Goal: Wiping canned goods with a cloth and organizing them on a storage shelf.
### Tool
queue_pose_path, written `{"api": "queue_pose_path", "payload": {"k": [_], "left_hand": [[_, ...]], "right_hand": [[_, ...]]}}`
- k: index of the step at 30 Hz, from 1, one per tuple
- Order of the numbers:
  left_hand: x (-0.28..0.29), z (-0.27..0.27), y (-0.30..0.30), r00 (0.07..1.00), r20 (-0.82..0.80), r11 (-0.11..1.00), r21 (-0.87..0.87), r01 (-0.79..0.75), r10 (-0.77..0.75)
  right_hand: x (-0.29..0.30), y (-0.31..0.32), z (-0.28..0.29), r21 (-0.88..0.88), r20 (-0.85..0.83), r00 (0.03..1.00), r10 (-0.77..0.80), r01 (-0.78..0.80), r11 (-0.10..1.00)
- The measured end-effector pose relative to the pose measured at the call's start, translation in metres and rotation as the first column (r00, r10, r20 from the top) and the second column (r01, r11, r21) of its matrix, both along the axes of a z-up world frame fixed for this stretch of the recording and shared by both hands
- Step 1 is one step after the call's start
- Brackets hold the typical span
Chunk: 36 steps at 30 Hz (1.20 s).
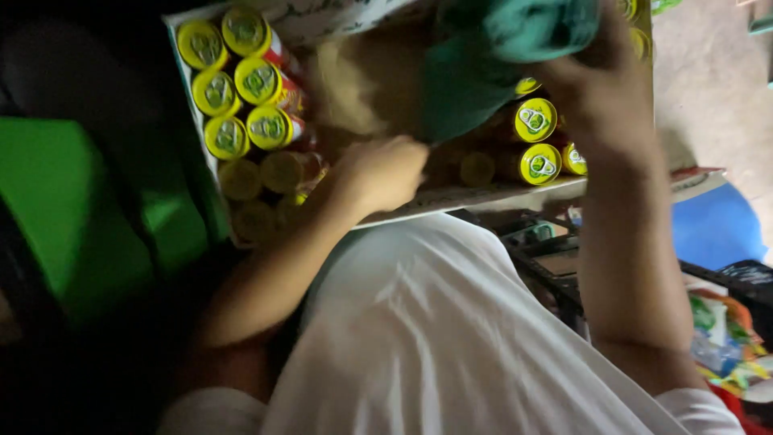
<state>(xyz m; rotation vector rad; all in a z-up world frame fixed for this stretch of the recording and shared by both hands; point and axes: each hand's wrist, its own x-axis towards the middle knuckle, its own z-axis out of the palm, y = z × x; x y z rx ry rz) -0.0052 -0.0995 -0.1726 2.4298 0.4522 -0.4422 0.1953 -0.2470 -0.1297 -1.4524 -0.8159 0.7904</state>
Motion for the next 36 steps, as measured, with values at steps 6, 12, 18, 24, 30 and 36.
{"api": "queue_pose_path", "payload": {"k": [6, 12, 18, 24, 30, 36], "left_hand": [[0.053, -0.038, -0.039, 0.946, -0.302, 0.962, -0.203, -0.183, 0.116], [0.049, -0.021, -0.029, 0.874, -0.323, 0.823, -0.329, -0.464, 0.363], [0.019, 0.048, 0.017, 0.973, 0.009, 0.946, -0.231, 0.228, -0.232], [-0.003, 0.022, 0.001, 0.713, 0.533, 0.374, -0.841, 0.390, 0.455], [0.030, -0.015, -0.006, 0.786, 0.169, -0.604, -0.552, 0.575, 0.595], [0.037, -0.061, -0.033, 0.278, 0.075, 0.090, -0.995, -0.042, 0.958]], "right_hand": [[-0.007, -0.031, 0.008, 0.201, -0.381, 0.919, -0.104, 0.192, 0.961], [0.006, -0.052, -0.011, 0.297, -0.524, 0.852, -0.013, 0.197, 0.934], [0.017, -0.068, -0.010, 0.329, -0.571, 0.821, 0.008, 0.221, 0.918], [-0.017, -0.036, -0.033, 0.089, -0.511, 0.816, -0.271, 0.363, 0.927], [-0.102, 0.010, 0.002, 0.270, 0.555, 0.821, -0.135, -0.024, 0.963], [-0.076, 0.017, -0.056, 0.285, 0.357, 0.886, -0.297, 0.199, 0.938]]}}
